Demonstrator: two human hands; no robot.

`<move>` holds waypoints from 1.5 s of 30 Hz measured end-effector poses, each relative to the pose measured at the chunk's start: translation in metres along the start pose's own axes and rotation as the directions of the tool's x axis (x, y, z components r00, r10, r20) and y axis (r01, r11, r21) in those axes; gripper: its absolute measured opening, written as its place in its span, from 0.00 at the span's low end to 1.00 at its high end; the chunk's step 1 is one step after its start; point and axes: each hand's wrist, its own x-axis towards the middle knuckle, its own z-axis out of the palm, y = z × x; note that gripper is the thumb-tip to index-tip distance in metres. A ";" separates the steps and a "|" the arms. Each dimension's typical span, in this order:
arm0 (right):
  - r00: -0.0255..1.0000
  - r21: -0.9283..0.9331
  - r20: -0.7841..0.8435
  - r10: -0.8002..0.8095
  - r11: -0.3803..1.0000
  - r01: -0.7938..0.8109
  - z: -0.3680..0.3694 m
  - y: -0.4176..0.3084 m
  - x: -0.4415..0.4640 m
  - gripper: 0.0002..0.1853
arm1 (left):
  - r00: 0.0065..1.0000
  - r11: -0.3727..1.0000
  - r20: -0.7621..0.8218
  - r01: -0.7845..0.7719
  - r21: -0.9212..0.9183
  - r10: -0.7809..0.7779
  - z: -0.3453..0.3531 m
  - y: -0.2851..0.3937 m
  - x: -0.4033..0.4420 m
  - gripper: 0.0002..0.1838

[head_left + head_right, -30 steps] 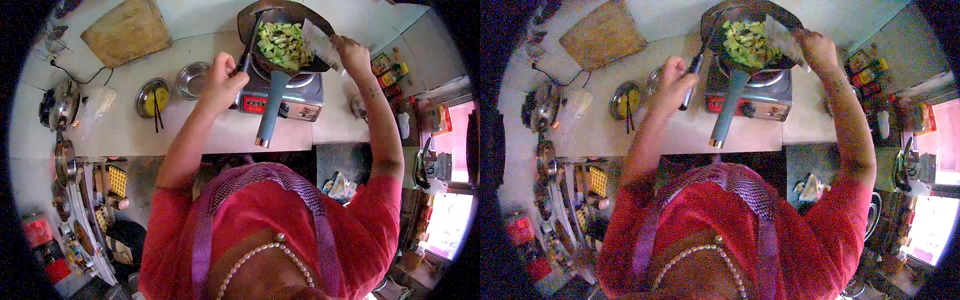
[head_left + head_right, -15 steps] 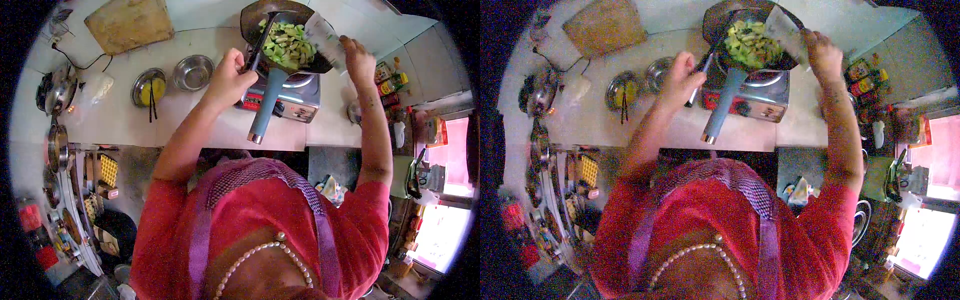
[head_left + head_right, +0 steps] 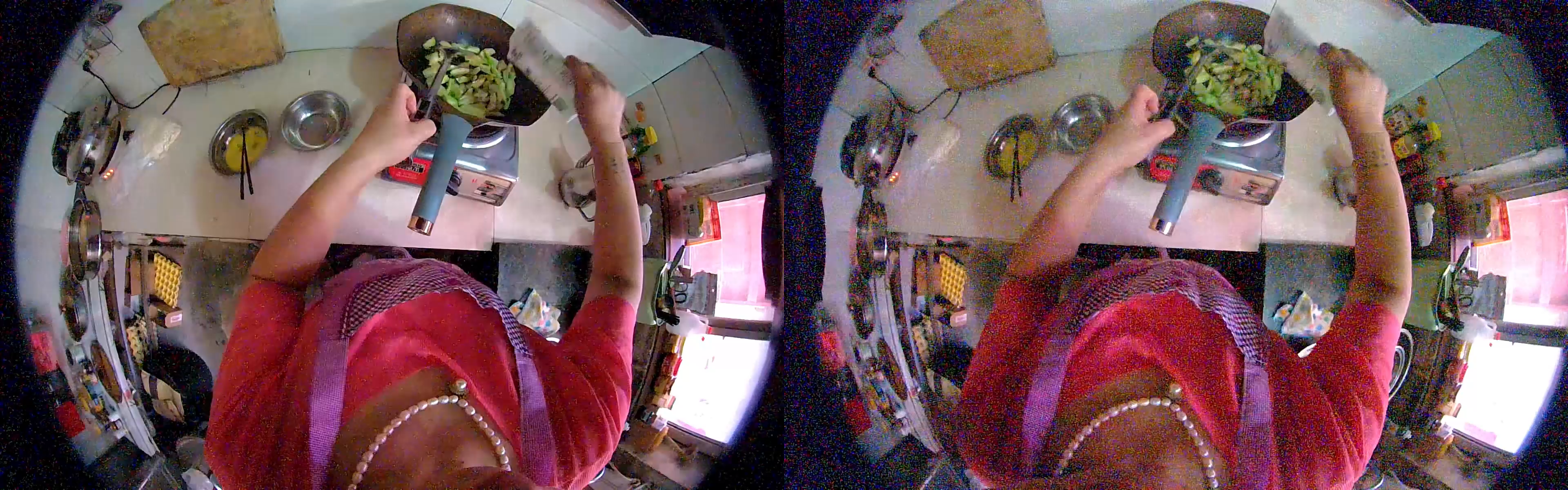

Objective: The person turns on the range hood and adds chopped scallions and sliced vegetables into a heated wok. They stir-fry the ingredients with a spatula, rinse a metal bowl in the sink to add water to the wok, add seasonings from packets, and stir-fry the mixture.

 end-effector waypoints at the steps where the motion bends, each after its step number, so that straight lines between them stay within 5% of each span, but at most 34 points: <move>1: 0.996 0.020 -0.088 0.024 1.000 -0.022 -0.009 0.000 0.001 0.15 | 1.000 1.000 0.007 0.006 0.023 -0.006 0.002 -0.002 0.002 0.14; 3: 0.990 0.025 -0.108 0.087 0.996 -0.084 -0.006 0.001 0.004 0.15 | 1.000 0.998 0.017 0.004 0.063 -0.005 0.005 -0.001 0.004 0.14; 5: 0.963 -0.173 0.266 -0.046 0.980 0.095 0.042 -0.002 -0.005 0.15 | 1.000 0.994 0.021 -0.009 0.112 0.006 0.003 0.004 0.001 0.14; 6: 0.968 -0.040 0.203 -0.147 0.987 0.158 0.042 -0.009 -0.009 0.15 | 0.999 0.991 0.038 0.001 0.135 -0.006 0.001 0.004 0.000 0.15; 10: 0.999 0.032 0.004 -0.032 0.999 0.032 0.002 0.002 0.000 0.16 | 0.999 0.993 0.035 0.030 0.115 -0.034 0.000 0.004 0.002 0.17; 11: 0.999 -0.068 0.009 0.039 0.997 -0.039 -0.016 0.000 0.003 0.14 | 0.999 0.995 0.030 0.029 0.099 -0.032 0.000 0.003 0.003 0.16; 13: 0.974 -0.008 -0.224 0.038 0.999 -0.041 -0.029 0.005 0.008 0.14 | 1.000 0.994 0.020 0.007 0.109 -0.009 0.001 0.002 0.003 0.16; 14: 0.978 0.044 -0.112 0.175 0.984 -0.171 -0.036 0.001 0.007 0.15 | 1.000 0.994 0.016 -0.003 0.112 0.001 0.002 0.002 0.003 0.15; 17: 0.982 -0.105 0.189 0.005 0.994 0.016 0.061 0.000 -0.007 0.14 | 0.998 0.996 0.058 0.010 0.088 -0.015 0.001 0.006 0.002 0.14; 19: 0.970 0.040 0.240 0.040 0.998 -0.051 0.042 -0.022 -0.014 0.15 | 0.997 0.993 0.076 0.016 0.113 -0.025 -0.004 0.008 0.001 0.14; 23: 0.981 -0.051 0.166 0.105 0.994 -0.098 0.017 -0.006 -0.008 0.15 | 0.997 0.996 0.068 -0.035 0.076 0.030 -0.003 0.001 0.002 0.14; 27: 0.961 0.052 -0.231 0.153 0.988 -0.144 -0.012 0.004 0.002 0.13 | 0.998 0.996 0.062 -0.025 0.090 0.019 -0.002 0.002 0.001 0.14; 29: 0.976 -0.008 -0.044 0.214 0.977 -0.215 0.033 0.009 -0.001 0.12 | 0.997 0.999 0.075 0.029 0.046 -0.033 0.001 -0.002 0.000 0.14; 30: 0.986 -0.124 0.157 0.061 0.991 -0.041 0.108 0.028 -0.011 0.12 | 0.998 0.999 0.068 0.012 0.045 -0.015 0.004 -0.004 -0.004 0.13; 31: 0.997 0.014 0.067 -0.029 0.999 0.029 0.093 0.004 -0.019 0.13 | 0.998 0.999 0.064 -0.011 0.052 0.007 0.004 -0.006 -0.007 0.13; 34: 0.975 0.025 0.173 0.141 0.989 -0.148 0.066 -0.003 -0.017 0.16 | 0.998 0.997 0.048 -0.053 0.049 0.050 -0.002 -0.002 0.004 0.12; 35: 0.997 0.012 0.074 0.032 0.999 -0.033 0.065 0.011 -0.016 0.15 | 0.997 0.999 0.066 -0.031 0.044 0.028 0.000 -0.006 -0.004 0.11; 40: 0.962 0.116 -0.136 0.238 0.968 -0.223 -0.003 0.010 0.006 0.15 | 0.997 0.997 0.068 -0.036 0.069 0.031 0.003 0.000 -0.006 0.11; 43: 0.983 -0.052 0.170 0.064 0.997 -0.056 0.085 0.005 -0.011 0.14 | 0.995 0.995 0.095 0.028 0.100 -0.038 0.004 0.006 -0.013 0.11; 45: 0.985 0.124 0.160 0.071 0.988 -0.092 0.061 -0.017 -0.023 0.15 | 0.995 0.989 0.094 0.018 0.145 -0.032 0.002 0.012 -0.011 0.11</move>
